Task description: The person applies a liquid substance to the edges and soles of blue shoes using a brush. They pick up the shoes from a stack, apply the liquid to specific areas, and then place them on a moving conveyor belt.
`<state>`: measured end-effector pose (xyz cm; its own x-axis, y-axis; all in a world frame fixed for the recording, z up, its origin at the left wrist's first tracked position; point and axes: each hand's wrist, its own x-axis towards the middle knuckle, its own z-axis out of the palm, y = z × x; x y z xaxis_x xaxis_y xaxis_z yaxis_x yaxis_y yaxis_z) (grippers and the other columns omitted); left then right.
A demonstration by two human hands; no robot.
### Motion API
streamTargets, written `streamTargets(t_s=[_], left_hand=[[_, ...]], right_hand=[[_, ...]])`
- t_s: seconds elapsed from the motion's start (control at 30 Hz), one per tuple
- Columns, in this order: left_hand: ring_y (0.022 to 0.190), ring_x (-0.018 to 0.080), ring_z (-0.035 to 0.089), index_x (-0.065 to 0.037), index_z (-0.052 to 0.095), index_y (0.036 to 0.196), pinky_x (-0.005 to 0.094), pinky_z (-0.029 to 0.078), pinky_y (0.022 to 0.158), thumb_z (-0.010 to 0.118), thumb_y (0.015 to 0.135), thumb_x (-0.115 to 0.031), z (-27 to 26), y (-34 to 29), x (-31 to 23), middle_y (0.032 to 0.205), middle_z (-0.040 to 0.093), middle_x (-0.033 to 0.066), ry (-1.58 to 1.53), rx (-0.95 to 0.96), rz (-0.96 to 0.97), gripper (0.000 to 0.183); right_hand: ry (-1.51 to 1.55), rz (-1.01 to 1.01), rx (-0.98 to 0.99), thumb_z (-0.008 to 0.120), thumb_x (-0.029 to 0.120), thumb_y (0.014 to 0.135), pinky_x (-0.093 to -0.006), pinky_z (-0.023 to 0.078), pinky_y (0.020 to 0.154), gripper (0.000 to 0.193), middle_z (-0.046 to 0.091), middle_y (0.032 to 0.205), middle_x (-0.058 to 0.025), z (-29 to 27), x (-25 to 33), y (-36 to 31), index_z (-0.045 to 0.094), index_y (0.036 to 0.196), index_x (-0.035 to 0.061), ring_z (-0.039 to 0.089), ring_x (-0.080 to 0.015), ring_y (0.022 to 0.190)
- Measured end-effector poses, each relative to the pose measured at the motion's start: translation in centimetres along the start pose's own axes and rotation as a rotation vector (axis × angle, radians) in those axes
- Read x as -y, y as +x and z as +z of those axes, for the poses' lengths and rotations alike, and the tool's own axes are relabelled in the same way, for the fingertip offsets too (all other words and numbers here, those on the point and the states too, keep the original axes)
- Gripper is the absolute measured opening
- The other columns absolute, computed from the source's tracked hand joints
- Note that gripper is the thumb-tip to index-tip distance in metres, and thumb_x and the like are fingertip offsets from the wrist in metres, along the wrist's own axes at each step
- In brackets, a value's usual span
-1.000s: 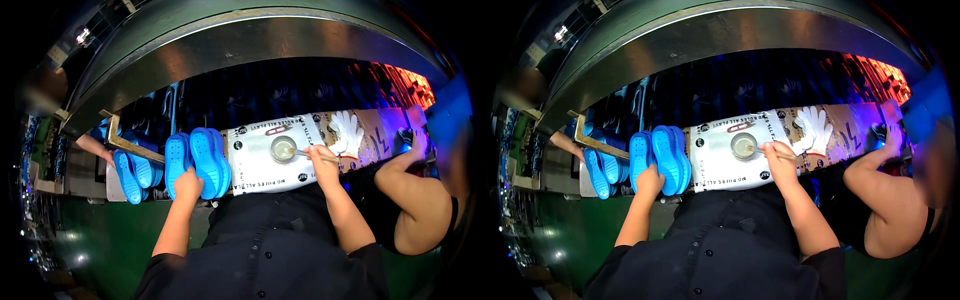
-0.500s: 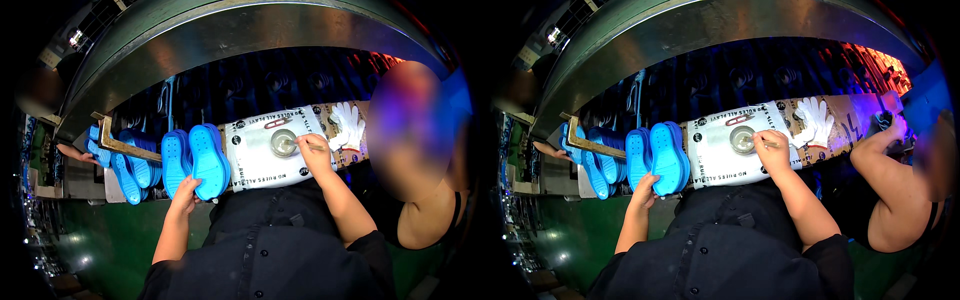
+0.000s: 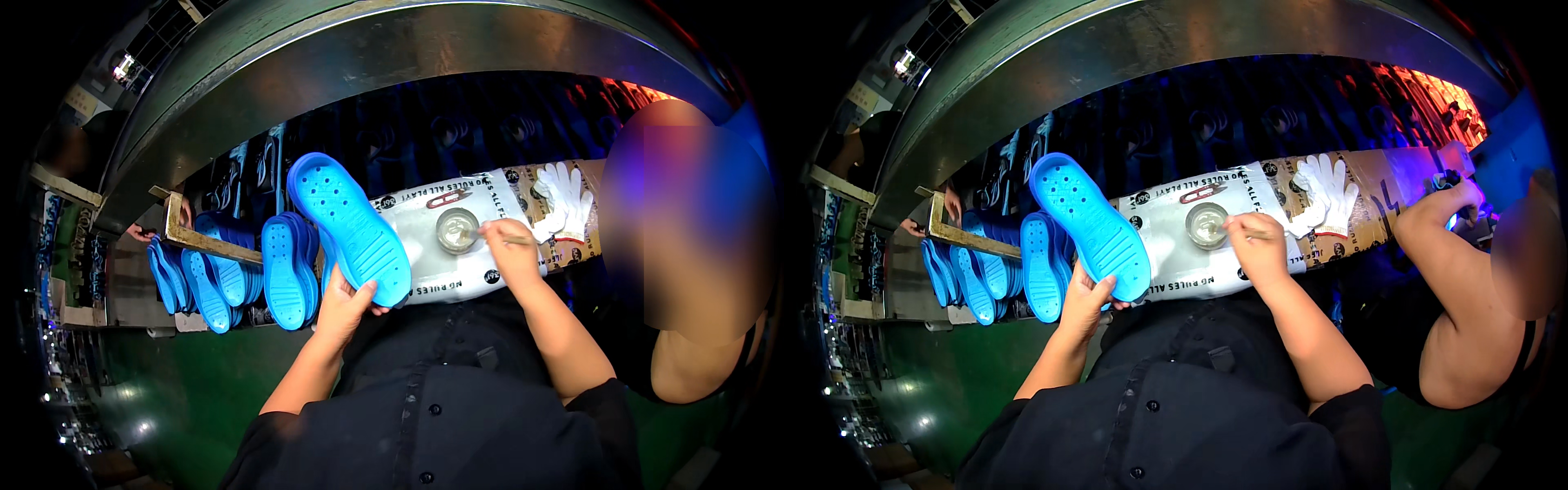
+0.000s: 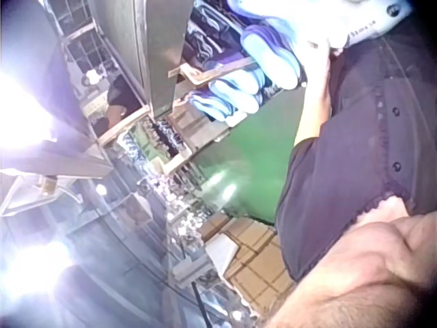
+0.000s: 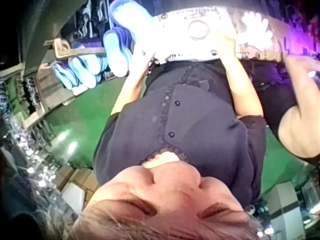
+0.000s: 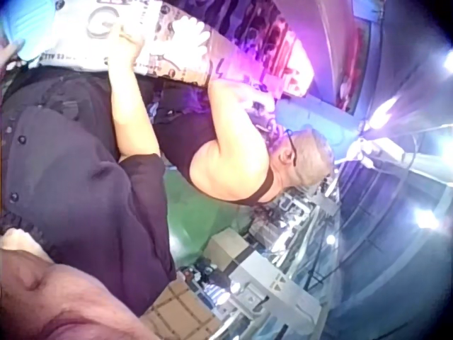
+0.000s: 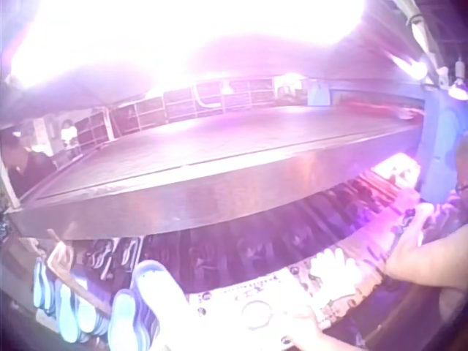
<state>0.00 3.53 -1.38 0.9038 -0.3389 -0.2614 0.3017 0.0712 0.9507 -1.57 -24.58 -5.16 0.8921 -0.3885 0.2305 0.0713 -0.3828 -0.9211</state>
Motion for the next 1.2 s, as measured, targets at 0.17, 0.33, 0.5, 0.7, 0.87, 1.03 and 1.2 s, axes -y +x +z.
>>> streamTargets(t_s=[0.17, 0.33, 0.5, 0.7, 0.87, 1.03, 1.2], left_hand=[[0.062, 0.0154, 0.062, 0.002, 0.033, 0.124, 0.0233, 0.051, 0.051, 0.055, 0.087, -0.011, 0.6, 0.7, 0.1, 0.089, 0.060, 0.0135, 0.081, -0.050, 0.138, 0.045], [0.063, 0.0152, 0.062, 0.003, 0.034, 0.122, 0.0243, 0.052, 0.053, 0.054, 0.087, -0.010, 1.5, 1.4, -0.3, 0.091, 0.060, 0.0146, 0.085, -0.129, 0.211, 0.042], [0.073, 0.0177, 0.064, 0.005, 0.043, 0.114, 0.0286, 0.053, 0.064, 0.058, 0.083, -0.009, 3.5, 1.3, -1.8, 0.088, 0.063, 0.0132, 0.223, -0.178, 0.305, 0.038], [0.080, 0.0187, 0.065, 0.007, 0.043, 0.118, 0.0291, 0.050, 0.072, 0.062, 0.078, -0.007, 4.0, 1.4, -1.5, 0.088, 0.065, 0.0144, 0.340, -0.210, 0.535, 0.047], [0.075, 0.0185, 0.065, 0.004, 0.042, 0.121, 0.0290, 0.050, 0.068, 0.063, 0.074, -0.004, 4.2, 0.9, -1.5, 0.086, 0.065, 0.0155, 0.377, -0.176, 0.626, 0.052], [0.067, 0.0209, 0.065, 0.000, 0.040, 0.127, 0.0298, 0.050, 0.063, 0.065, 0.071, -0.001, 3.8, 1.1, -1.3, 0.082, 0.065, 0.0149, 0.540, -0.153, 0.815, 0.061], [0.064, 0.0259, 0.064, -0.001, 0.038, 0.129, 0.0318, 0.049, 0.058, 0.066, 0.068, 0.001, 3.4, 1.4, -0.6, 0.079, 0.064, 0.0152, 0.593, -0.155, 0.937, 0.067]], right_hand=[[0.009, 0.116, 0.060, 0.057, 0.022, 0.090, -0.0257, 0.043, 0.064, 0.025, 0.061, 0.072, -0.0039, -0.4, -0.3, 0.3, 0.067, 0.081, 0.0012, 0.055, -0.0110, 0.071], [0.376, 0.207, -0.084, 0.053, 0.020, 0.093, -0.0261, 0.045, 0.071, 0.025, 0.066, 0.084, -0.0074, -1.5, 1.9, -0.1, 0.065, 0.086, -0.0017, 0.055, -0.0122, 0.072], [0.584, 0.227, -0.093, 0.051, 0.020, 0.092, -0.0268, 0.043, 0.072, 0.026, 0.064, 0.080, -0.0083, -2.0, 5.9, -2.2, 0.065, 0.084, -0.0012, 0.055, -0.0135, 0.072], [0.109, -0.333, 0.147, 0.052, 0.015, 0.088, -0.0348, 0.040, 0.084, 0.022, 0.062, 0.070, -0.0065, -1.9, 10.3, -3.7, 0.067, 0.077, 0.0030, 0.057, -0.0198, 0.067], [-0.045, -0.465, 0.189, 0.058, 0.014, 0.083, -0.0383, 0.039, 0.085, 0.014, 0.062, 0.068, -0.0029, -1.6, 11.0, -3.7, 0.066, 0.074, 0.0068, 0.057, -0.0202, 0.067], [-0.073, -0.467, 0.217, 0.058, 0.014, 0.083, -0.0382, 0.039, 0.084, 0.014, 0.061, 0.066, -0.0031, -1.2, 11.0, -3.7, 0.066, 0.073, 0.0068, 0.055, -0.0207, 0.065], [-0.147, -0.439, 0.208, 0.058, 0.014, 0.083, -0.0393, 0.039, 0.085, 0.014, 0.060, 0.065, -0.0032, -1.2, 10.7, -3.7, 0.066, 0.072, 0.0078, 0.055, -0.0209, 0.065]])
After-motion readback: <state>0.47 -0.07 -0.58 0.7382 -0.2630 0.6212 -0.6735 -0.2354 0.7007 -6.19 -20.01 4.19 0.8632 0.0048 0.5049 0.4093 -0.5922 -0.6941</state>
